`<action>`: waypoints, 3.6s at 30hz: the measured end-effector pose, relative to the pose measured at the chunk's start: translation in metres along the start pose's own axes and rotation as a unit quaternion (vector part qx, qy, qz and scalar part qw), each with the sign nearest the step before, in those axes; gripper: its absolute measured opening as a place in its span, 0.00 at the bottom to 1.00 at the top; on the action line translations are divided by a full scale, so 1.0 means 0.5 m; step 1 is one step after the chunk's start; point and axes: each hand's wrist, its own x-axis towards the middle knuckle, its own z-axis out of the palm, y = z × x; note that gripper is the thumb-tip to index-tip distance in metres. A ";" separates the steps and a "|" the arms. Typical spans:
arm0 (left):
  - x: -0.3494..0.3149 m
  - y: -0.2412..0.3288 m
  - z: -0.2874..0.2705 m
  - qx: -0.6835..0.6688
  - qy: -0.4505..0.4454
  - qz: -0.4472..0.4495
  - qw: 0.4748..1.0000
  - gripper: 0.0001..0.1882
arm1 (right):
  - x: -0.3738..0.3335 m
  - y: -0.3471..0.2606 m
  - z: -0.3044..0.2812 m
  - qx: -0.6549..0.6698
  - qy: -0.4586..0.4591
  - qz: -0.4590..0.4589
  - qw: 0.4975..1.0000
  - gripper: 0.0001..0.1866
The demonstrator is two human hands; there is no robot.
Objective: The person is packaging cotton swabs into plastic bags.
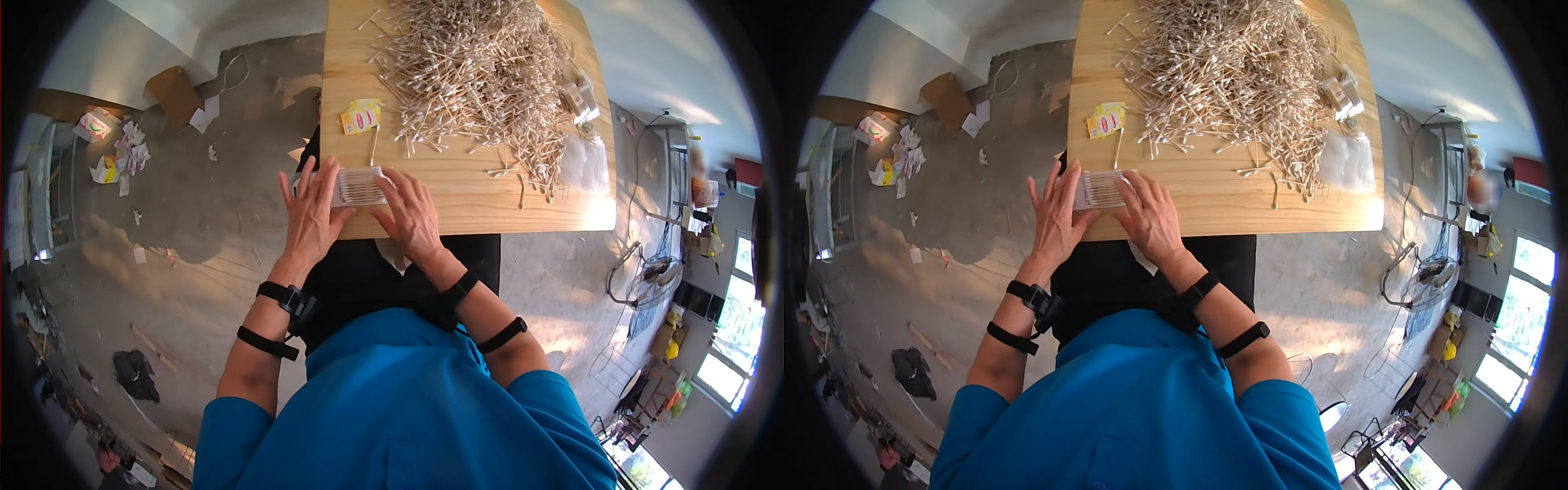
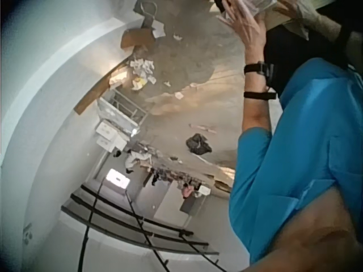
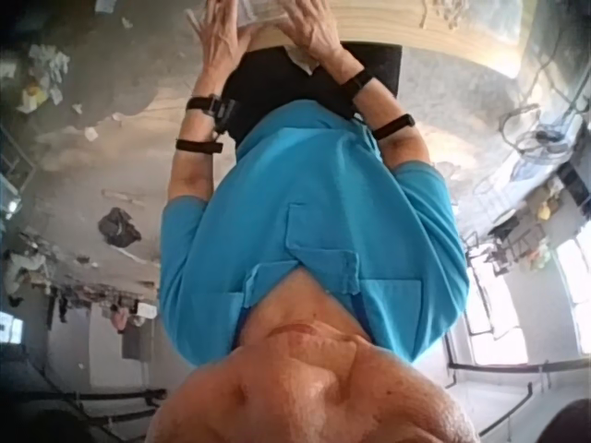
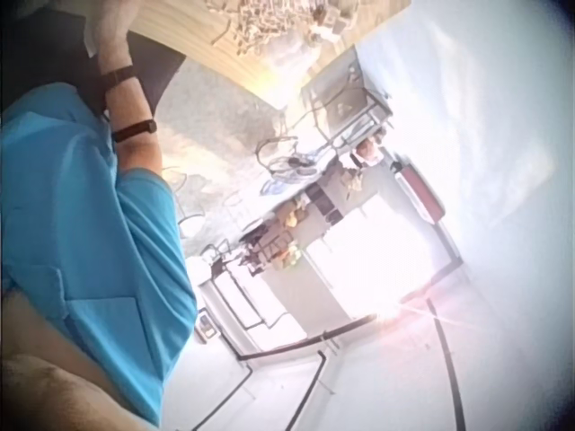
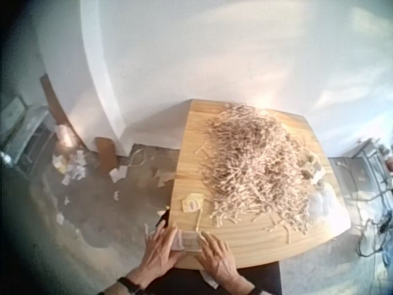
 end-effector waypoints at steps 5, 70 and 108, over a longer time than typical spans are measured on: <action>-0.039 -0.001 0.015 -0.009 0.021 -0.056 0.998 0.49 | 0.018 0.018 0.041 -0.046 -0.103 -0.080 0.990 0.38; -0.017 -0.007 -0.018 -0.202 0.172 -0.089 0.960 0.27 | 0.024 0.007 0.075 -0.043 -0.086 -0.036 0.995 0.37; -0.023 0.018 0.053 0.086 -0.050 0.031 0.995 0.46 | 0.014 0.025 0.089 -0.052 -0.070 -0.076 0.993 0.31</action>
